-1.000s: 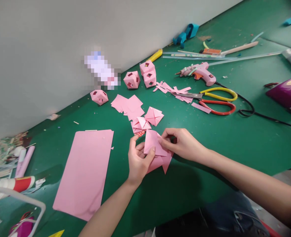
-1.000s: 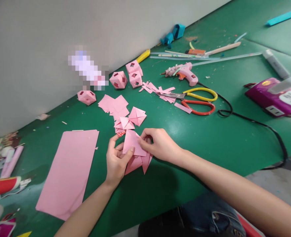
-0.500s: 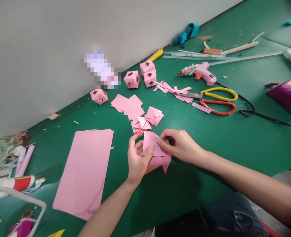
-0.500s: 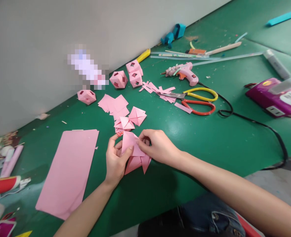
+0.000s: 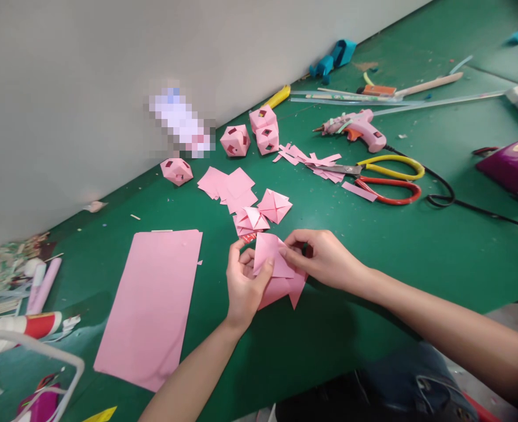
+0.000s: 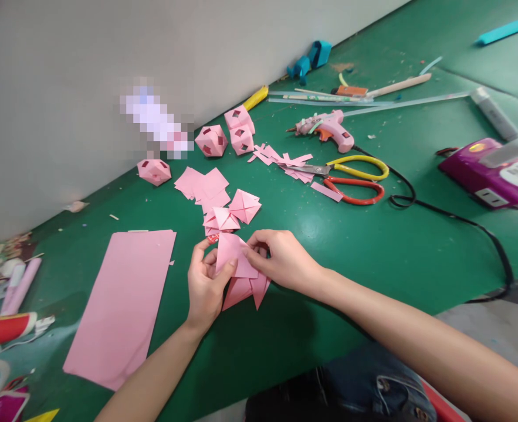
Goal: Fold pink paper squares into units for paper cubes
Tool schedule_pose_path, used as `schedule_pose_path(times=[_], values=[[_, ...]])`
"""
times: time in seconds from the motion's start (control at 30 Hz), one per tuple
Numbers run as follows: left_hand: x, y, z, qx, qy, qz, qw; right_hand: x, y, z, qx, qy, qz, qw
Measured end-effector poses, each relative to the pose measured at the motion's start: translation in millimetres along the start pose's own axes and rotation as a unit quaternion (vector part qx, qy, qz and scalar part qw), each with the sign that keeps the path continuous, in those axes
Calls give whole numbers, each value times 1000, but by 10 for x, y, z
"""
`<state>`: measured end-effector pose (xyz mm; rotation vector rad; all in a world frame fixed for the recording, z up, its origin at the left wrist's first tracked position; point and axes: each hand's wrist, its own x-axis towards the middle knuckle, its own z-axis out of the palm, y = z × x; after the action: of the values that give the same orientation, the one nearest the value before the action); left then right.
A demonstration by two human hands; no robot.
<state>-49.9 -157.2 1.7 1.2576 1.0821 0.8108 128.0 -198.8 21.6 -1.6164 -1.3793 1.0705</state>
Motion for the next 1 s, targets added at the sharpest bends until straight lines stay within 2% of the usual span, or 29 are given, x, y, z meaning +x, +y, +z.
schedule_pose_path(times=[0.37,0.57,0.73,1.0], values=[[-24,89,34,38,4,-14,999,-5,-11,21,-1,-1,-14,1000],[-30,86,17,40,-7,8,999,-3,-4,14,-1,4,-16,1000],[-33,89,17,40,-6,3,999,-9,-7,11,3,3,-10,1000],[-24,49,-5,54,4,22,998,-2,3,34,4,14,-33,999]])
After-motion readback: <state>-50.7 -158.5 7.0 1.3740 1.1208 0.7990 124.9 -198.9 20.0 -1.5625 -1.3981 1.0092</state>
